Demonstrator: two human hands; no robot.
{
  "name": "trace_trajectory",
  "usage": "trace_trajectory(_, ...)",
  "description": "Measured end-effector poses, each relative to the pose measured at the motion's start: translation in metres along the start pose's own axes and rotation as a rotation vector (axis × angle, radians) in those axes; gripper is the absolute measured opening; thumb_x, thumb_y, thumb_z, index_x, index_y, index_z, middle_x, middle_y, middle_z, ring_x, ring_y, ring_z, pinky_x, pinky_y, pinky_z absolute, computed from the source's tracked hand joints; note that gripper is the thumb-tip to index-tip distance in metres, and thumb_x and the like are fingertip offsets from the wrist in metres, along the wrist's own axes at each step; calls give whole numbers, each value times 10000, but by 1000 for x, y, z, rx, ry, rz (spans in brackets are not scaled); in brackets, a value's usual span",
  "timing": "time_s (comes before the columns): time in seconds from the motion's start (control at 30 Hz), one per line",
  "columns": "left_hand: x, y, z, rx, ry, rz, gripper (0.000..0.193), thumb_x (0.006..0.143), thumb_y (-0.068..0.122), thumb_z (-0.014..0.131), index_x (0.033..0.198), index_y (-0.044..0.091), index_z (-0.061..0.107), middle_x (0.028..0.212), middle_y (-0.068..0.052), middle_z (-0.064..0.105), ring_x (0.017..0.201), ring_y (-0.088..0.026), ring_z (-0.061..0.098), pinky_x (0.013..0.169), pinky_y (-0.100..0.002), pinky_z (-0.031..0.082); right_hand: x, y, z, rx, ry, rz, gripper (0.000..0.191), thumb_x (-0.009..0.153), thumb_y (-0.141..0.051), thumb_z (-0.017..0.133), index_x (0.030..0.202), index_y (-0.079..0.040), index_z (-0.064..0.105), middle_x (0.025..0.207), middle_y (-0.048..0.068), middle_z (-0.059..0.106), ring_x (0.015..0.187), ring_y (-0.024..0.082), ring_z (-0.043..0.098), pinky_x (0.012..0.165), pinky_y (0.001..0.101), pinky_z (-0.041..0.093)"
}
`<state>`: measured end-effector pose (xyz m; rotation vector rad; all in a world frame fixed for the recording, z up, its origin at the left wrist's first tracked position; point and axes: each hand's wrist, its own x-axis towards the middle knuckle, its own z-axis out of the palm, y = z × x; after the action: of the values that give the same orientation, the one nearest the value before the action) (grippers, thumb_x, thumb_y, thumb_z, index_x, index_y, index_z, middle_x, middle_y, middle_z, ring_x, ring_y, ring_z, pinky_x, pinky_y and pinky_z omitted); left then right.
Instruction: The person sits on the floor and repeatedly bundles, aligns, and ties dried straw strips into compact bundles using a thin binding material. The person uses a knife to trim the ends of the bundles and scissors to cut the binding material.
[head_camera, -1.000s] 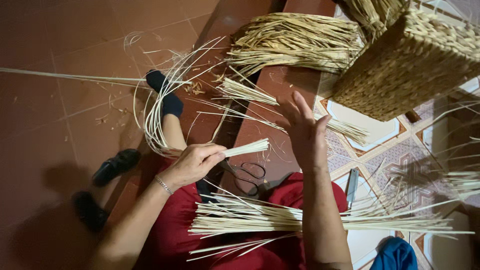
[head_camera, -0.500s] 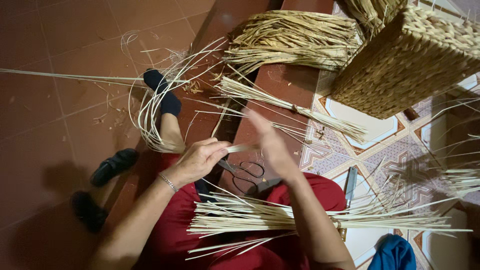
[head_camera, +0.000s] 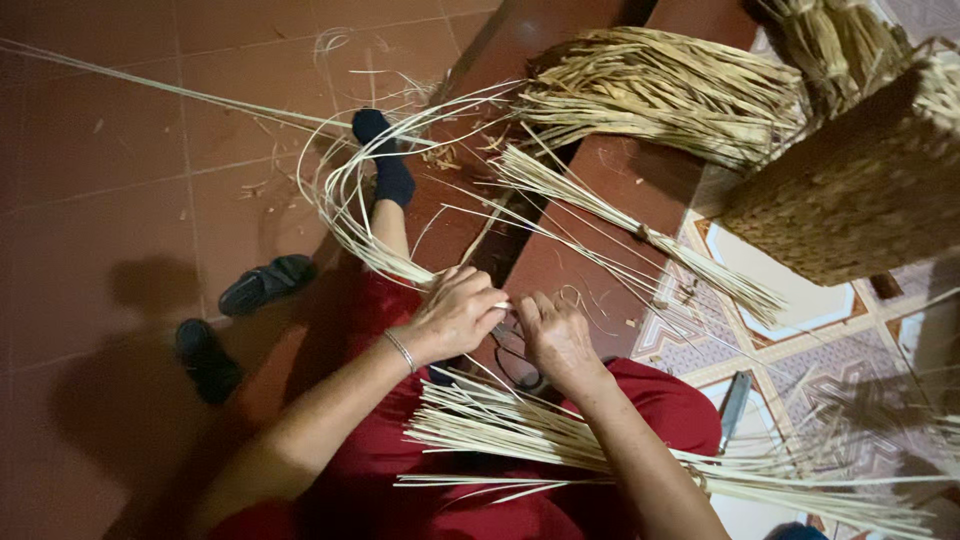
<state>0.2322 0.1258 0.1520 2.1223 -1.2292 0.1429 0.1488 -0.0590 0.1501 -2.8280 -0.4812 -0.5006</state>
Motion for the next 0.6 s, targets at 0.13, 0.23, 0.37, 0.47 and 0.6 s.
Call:
trace_trajectory(0.13,-14,6,-1,260,385,24,352,896,286,660,1125,22,711,1148,-118,679,1113,-252,608,963,-447,479,0,4,11,96,4,73,122,888,-65,696,950,-33,596,766,160,633,583,334,631,480,451,506)
trace_trajectory(0.23,-35,3,-7,-208,157,-376,323,1014,318,610,1144,34,693,1079,-112,712,1041,-259,651,934,-422,524,3,1,7,223,61,162,81,928,-80,678,939,-47,605,757,186,666,546,366,639,448,468,492)
trace_trajectory(0.37,-43,-6,-17,-996,52,-795,505,1018,473,460,1232,46,625,1145,-136,718,1096,-244,684,951,-419,556,6,-22,4,374,39,286,82,984,-94,642,928,-49,602,710,195,671,493,343,651,429,467,493)
trace_trajectory(0.47,-38,-14,-25,-1448,428,-770,477,1004,482,457,1274,101,556,1199,-159,701,1127,-250,671,982,-416,531,-3,-50,10,301,140,235,127,944,-92,676,890,-40,573,709,223,652,566,429,631,481,520,483)
trace_trajectory(0.6,-41,-36,-31,-1865,685,-651,445,1058,450,491,1217,39,555,1122,-122,656,1053,-259,655,985,-457,550,-29,-73,20,258,36,241,151,841,17,619,978,-26,571,742,203,638,573,401,633,487,523,486)
